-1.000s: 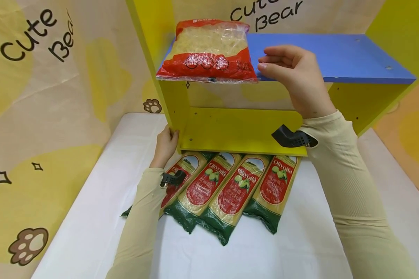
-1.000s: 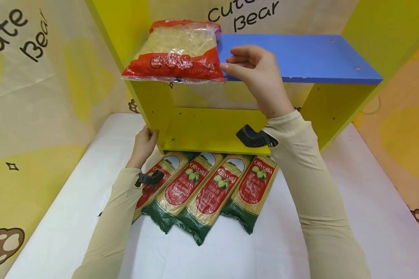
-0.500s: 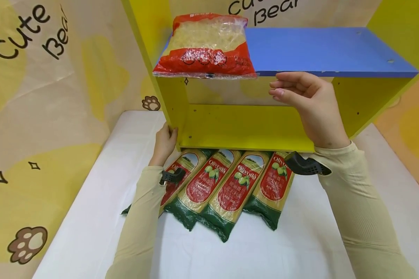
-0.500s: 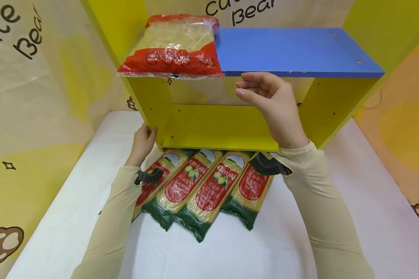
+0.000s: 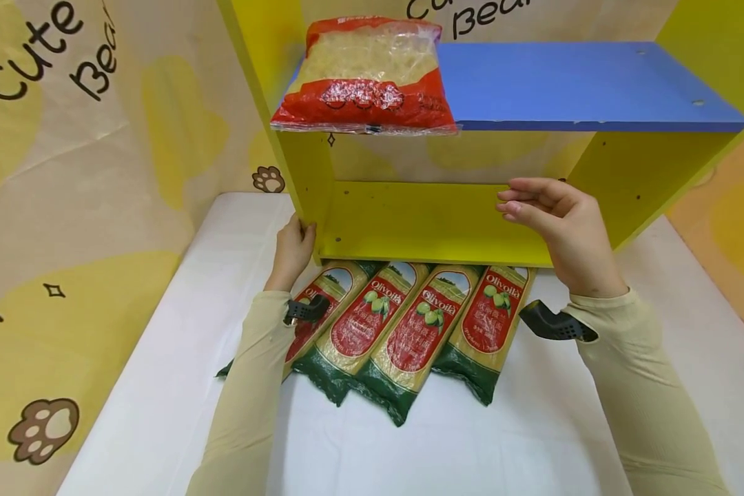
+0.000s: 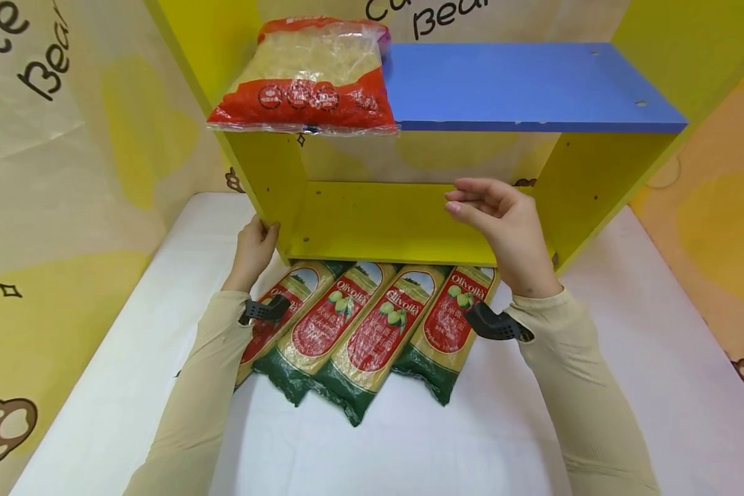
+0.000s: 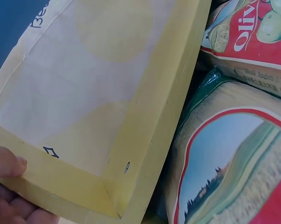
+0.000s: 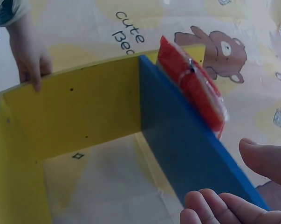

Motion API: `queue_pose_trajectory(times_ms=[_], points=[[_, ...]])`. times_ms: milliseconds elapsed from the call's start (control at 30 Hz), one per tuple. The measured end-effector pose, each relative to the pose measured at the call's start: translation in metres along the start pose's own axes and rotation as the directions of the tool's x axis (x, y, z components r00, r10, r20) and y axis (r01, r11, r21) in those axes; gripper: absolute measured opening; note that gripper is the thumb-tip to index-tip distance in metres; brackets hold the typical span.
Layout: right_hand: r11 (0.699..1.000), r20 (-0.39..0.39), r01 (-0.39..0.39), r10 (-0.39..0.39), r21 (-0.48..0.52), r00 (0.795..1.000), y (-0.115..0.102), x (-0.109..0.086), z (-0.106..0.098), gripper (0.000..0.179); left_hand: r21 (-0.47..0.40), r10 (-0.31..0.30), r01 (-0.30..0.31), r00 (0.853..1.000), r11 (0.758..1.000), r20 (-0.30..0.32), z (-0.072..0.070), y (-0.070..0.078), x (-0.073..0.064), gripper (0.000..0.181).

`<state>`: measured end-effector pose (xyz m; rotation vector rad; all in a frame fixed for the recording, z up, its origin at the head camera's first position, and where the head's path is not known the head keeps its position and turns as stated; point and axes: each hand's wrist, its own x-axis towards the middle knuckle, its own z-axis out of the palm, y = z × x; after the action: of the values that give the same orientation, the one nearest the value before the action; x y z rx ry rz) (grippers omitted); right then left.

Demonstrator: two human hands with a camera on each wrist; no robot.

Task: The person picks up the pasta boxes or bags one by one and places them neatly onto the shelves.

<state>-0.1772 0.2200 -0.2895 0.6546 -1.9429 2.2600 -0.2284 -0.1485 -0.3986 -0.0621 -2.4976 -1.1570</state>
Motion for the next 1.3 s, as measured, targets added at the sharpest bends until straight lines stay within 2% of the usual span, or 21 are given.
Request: queue_pose_trajectory(times_ms=[300,567,667,800,900,1033,1300], points=[[0.996,-0.016,-0.089,0.088,-0.004,0.996,0.028,-0.022,-0.021,0.025,-0.004,-0.01,0.01,1.0,1.0,-0.005,-0.002,0.001,-0.001,0.023],[0.982,-0.042,-0.187,0.188,0.026,0.981,0.055,-0.045,-0.038,0.022,-0.006,-0.013,0.013,1.0,1.0,-0.005,-0.001,-0.001,-0.001,0.027],[0.975,-0.052,-0.222,0.222,0.019,0.974,0.063,-0.052,-0.042,0.021,-0.005,-0.018,0.018,1.0,1.0,-0.008,-0.001,-0.001,-0.001,0.027],[0.962,-0.069,-0.274,0.273,0.001,0.959,0.072,-0.061,-0.048,0.033,0.0,-0.02,0.02,1.0,1.0,-0.003,-0.001,-0.001,0.0,0.027],[0.952,-0.084,-0.307,0.305,-0.013,0.949,0.078,-0.067,-0.052,0.033,0.001,-0.023,0.023,1.0,1.0,0.003,0.0,-0.001,0.0,0.027],[0.937,-0.1,-0.349,0.344,-0.03,0.933,0.084,-0.074,-0.058,0.022,0.001,-0.025,0.025,1.0,1.0,0.003,0.0,0.0,0.0,0.027],[0.908,-0.11,-0.415,0.408,-0.056,0.906,0.096,-0.09,-0.067,0.044,0.006,-0.018,0.018,1.0,1.0,-0.008,0.001,0.001,0.0,0.026]])
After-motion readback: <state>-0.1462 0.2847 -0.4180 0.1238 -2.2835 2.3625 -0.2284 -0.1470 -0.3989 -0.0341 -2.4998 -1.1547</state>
